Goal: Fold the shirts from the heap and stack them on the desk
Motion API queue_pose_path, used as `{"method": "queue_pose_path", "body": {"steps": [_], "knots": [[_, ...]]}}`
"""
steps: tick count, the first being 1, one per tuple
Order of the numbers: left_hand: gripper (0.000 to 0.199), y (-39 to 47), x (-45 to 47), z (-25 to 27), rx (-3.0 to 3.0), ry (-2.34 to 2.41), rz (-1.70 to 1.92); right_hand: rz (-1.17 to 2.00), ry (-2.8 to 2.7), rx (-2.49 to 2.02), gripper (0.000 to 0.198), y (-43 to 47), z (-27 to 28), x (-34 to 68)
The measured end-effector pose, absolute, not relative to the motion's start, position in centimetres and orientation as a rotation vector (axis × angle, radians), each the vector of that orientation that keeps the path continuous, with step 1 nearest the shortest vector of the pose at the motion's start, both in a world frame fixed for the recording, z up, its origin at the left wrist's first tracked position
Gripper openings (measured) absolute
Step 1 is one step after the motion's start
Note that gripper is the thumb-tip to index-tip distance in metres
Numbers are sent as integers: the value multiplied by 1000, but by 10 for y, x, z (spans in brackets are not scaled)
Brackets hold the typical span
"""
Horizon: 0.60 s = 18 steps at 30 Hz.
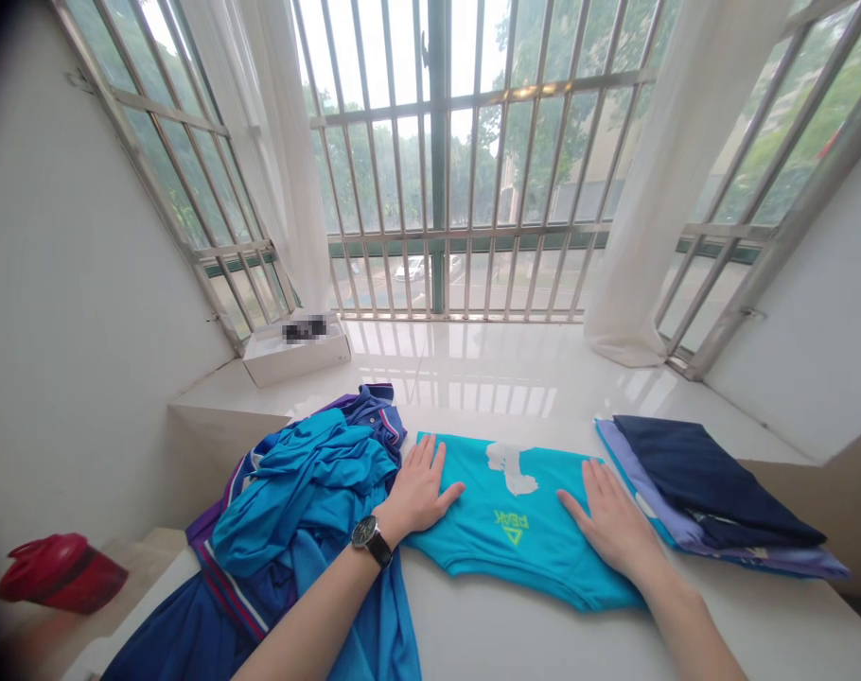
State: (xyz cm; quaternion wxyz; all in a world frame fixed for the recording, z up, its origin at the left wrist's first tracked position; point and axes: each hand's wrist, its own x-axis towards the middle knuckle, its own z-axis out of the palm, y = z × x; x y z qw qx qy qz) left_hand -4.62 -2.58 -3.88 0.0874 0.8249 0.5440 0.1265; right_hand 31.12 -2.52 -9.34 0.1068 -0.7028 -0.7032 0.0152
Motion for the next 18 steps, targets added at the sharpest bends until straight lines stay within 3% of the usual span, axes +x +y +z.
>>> {"method": "queue_pose_path", "body": {"steps": [18], "knots": [[86, -25, -46, -39, 2454, 1616, 354, 18, -2037, -2072, 93, -27, -95, 310]]}}
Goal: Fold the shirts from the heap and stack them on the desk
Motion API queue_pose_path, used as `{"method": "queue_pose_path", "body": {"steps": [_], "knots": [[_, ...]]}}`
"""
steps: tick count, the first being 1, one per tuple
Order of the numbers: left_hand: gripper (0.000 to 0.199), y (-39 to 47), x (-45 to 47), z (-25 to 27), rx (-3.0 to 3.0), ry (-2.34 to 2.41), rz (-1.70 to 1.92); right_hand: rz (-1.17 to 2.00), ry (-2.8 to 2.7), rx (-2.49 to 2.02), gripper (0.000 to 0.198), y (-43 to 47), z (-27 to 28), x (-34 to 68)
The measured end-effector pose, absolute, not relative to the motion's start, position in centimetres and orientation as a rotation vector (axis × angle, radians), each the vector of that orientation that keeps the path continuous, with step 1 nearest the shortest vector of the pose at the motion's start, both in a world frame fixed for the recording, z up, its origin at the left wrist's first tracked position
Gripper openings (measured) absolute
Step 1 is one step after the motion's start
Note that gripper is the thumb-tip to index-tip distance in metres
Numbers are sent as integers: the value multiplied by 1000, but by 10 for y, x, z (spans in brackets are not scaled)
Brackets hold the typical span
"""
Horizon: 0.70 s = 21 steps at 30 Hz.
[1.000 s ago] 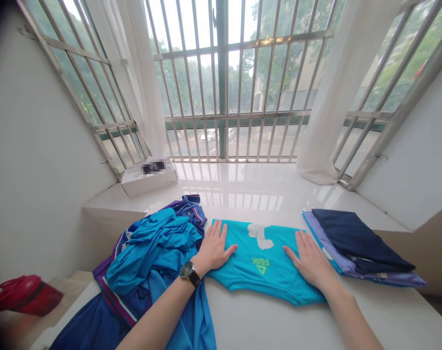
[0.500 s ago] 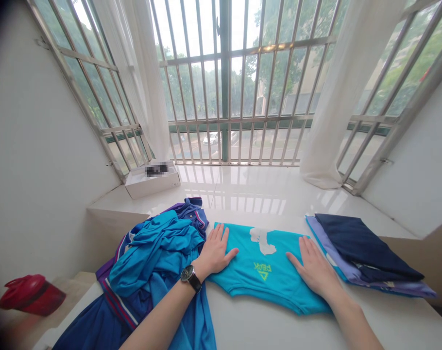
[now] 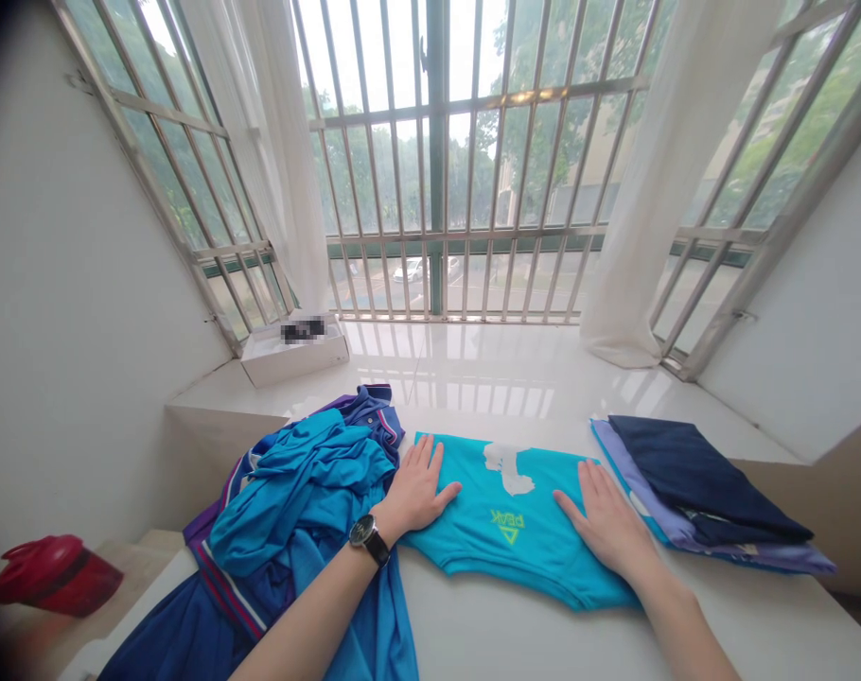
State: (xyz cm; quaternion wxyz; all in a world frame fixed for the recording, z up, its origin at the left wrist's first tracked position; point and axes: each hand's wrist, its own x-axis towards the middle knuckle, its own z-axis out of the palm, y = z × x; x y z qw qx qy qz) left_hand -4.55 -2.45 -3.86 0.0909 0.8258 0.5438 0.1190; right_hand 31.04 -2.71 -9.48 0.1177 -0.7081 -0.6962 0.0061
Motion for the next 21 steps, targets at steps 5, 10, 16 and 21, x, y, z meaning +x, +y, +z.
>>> {"method": "queue_pose_path", "body": {"steps": [5, 10, 16, 21], "knots": [[86, -25, -46, -39, 2456, 1613, 363, 43, -2044, -2086, 96, -27, -93, 309], [85, -25, -46, -39, 2451, 1614, 365, 24, -2046, -2067, 94, -27, -94, 310], [83, -24, -46, -41, 2463, 1617, 369, 12, -2041, -2051, 94, -27, -95, 311], [84, -24, -46, -40, 2465, 1616, 372, 42, -2050, -2085, 100, -27, -94, 311]]}}
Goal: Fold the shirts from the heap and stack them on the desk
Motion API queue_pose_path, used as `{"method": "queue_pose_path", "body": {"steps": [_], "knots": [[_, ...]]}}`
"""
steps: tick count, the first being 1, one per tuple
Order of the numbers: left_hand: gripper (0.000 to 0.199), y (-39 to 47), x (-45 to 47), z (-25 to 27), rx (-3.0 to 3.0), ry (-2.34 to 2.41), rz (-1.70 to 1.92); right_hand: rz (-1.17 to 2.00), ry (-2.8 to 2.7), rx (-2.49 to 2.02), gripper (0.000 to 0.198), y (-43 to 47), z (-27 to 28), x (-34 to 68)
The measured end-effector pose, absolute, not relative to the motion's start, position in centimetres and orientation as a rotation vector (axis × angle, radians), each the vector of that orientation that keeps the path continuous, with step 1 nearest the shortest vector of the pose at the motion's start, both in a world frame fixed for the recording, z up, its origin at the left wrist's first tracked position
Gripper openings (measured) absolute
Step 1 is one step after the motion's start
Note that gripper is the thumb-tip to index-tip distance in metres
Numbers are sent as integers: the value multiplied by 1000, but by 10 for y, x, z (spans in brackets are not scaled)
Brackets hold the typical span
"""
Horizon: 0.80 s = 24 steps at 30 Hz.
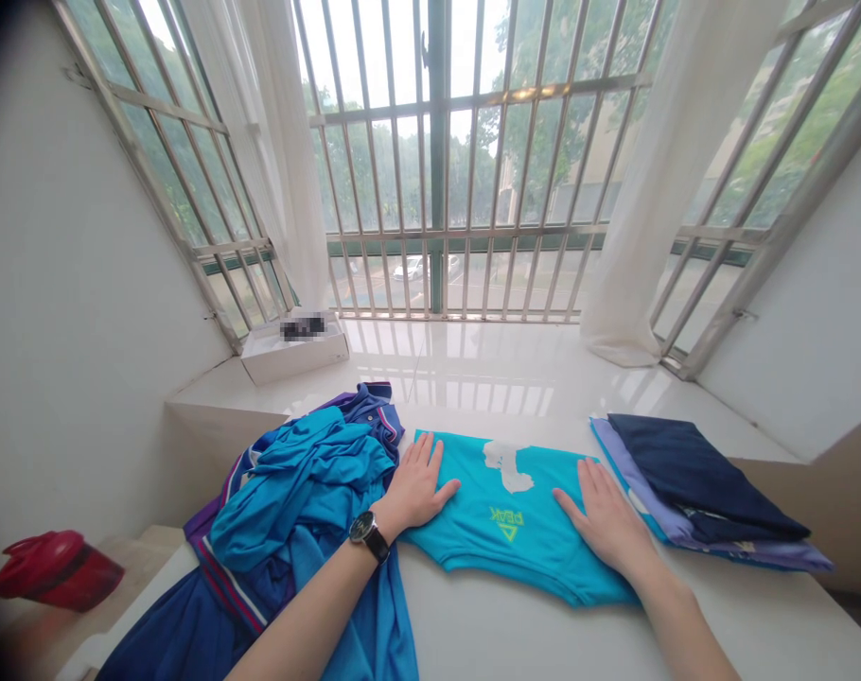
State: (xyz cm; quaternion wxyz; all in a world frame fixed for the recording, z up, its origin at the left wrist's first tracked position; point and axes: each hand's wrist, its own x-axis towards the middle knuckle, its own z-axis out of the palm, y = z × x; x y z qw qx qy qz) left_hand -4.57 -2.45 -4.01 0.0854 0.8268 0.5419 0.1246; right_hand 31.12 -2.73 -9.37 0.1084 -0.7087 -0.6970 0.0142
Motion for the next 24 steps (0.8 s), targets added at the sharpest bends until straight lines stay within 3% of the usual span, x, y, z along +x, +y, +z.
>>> {"method": "queue_pose_path", "body": {"steps": [24], "knots": [[84, -25, -46, -39, 2463, 1628, 330, 38, -2068, -2109, 97, -28, -91, 310]]}}
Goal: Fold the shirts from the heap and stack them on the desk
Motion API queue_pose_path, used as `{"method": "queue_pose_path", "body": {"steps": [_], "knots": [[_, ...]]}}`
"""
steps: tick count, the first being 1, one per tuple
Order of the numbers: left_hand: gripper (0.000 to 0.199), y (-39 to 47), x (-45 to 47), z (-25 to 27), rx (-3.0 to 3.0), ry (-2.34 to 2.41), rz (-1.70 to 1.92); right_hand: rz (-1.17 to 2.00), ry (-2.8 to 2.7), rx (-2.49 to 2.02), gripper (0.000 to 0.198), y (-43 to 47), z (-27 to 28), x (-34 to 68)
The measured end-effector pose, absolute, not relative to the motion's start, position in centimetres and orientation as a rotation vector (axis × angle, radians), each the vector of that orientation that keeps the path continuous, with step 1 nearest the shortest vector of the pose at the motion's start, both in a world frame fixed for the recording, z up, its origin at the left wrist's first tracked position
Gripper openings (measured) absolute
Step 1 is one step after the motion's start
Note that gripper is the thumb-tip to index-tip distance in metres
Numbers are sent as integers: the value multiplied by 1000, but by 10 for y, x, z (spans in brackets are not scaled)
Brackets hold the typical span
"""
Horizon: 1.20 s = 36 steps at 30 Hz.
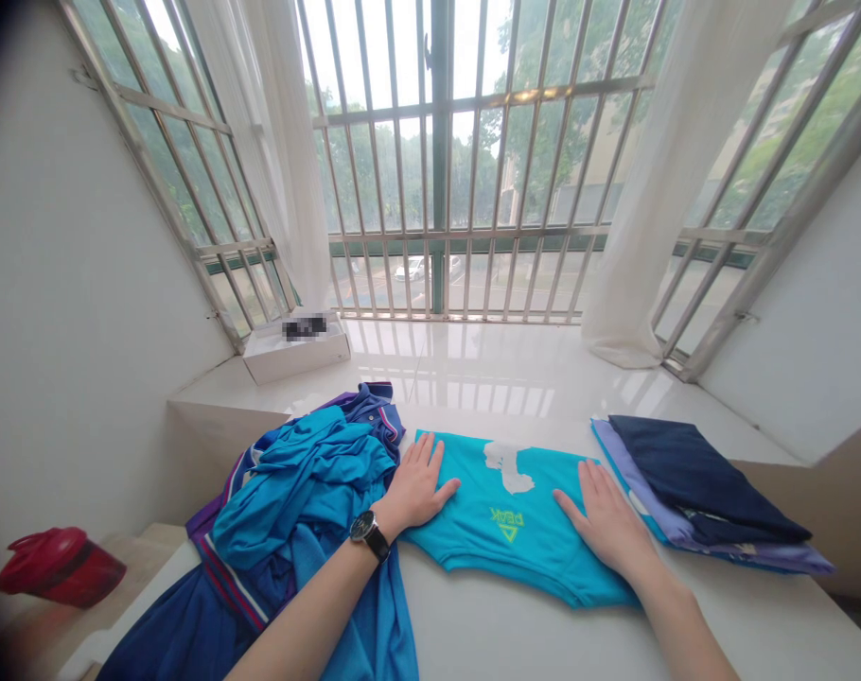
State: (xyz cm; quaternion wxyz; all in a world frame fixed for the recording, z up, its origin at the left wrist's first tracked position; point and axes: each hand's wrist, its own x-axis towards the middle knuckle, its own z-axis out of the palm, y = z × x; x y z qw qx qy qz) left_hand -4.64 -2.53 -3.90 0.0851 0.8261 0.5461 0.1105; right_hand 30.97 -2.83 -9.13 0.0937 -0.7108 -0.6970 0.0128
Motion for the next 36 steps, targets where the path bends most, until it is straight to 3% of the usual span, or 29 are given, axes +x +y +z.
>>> {"method": "queue_pose_path", "body": {"steps": [36], "knots": [[83, -24, -46, -42, 2471, 1639, 343, 35, -2054, -2095, 93, -28, -93, 310]]}}
